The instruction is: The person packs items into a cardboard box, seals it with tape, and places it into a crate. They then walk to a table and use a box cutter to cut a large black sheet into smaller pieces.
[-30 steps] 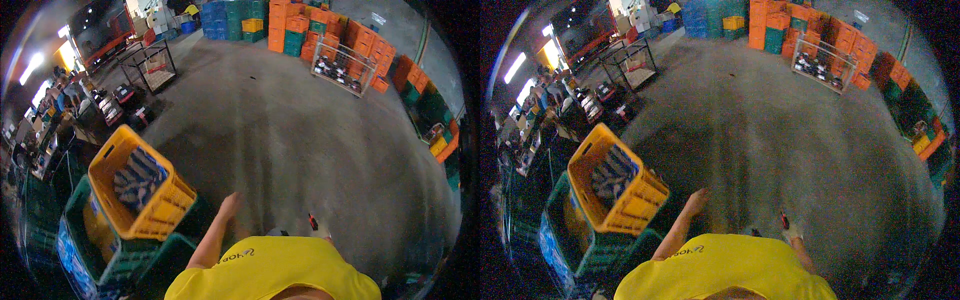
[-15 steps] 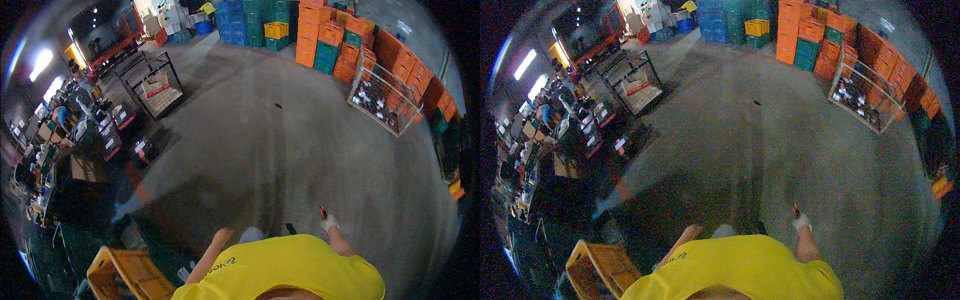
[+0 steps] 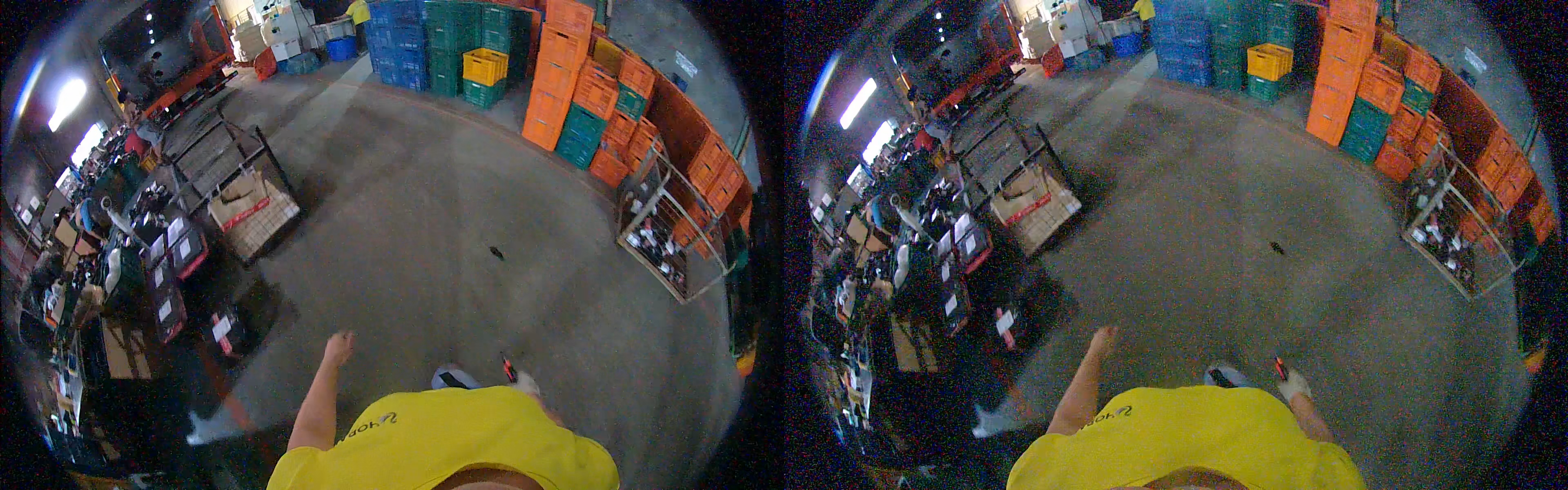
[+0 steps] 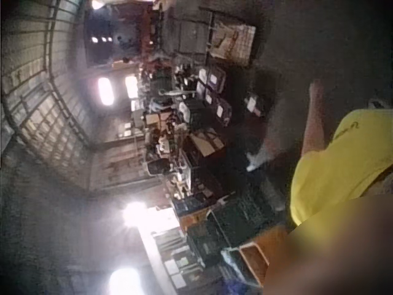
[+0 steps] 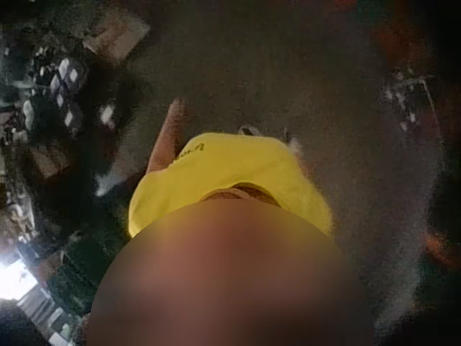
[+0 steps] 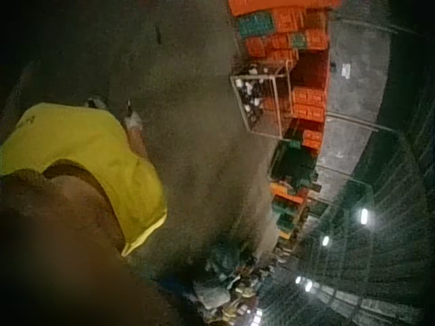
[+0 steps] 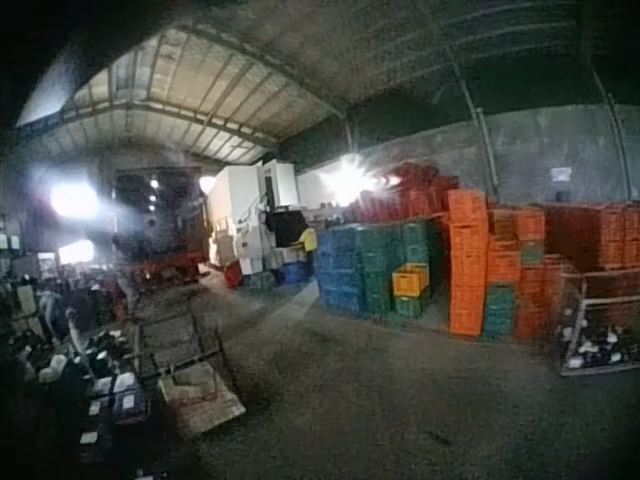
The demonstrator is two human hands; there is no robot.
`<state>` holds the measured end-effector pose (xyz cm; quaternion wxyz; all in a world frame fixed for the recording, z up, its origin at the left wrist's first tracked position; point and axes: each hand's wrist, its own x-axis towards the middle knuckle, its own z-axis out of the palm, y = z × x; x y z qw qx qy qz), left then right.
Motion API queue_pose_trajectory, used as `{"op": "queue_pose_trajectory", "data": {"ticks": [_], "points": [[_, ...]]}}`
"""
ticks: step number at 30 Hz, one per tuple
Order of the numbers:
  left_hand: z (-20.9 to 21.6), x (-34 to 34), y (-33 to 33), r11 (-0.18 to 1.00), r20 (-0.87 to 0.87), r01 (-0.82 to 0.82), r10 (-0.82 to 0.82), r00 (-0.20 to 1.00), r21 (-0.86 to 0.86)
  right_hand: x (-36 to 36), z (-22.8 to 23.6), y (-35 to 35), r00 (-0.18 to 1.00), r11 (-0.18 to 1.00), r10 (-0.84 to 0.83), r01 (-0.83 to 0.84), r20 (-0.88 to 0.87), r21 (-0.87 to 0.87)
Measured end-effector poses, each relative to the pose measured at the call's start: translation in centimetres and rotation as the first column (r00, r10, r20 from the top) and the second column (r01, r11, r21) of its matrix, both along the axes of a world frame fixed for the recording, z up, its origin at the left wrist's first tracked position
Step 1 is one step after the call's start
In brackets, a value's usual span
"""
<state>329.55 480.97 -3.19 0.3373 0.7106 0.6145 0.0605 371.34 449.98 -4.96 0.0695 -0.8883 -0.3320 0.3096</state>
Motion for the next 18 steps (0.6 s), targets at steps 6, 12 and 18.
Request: {"op": "queue_pose_trajectory", "data": {"ticks": [6,12,18], "points": [[0.8,7.7,29.7,0.997,0.002,0.0,0.0,1.0,0.08,7.0,-4.7,15.6,0.975,0.924,-0.202,0.158,-0.093,-0.35],[-6.6,7.2,40.6,0.924,-0.086,0.072,-0.113,0.99,-0.377,15.5,-1.7,52.1,0.985,0.977,-0.167,0.17,0.036,-0.127],[-13.3,3.6,53.4,0.84,-0.187,-0.14,0.046,0.981,-0.524,17.4,3.7,93.3,0.989,0.959,0.146,-0.146,0.015,0.243]]}}
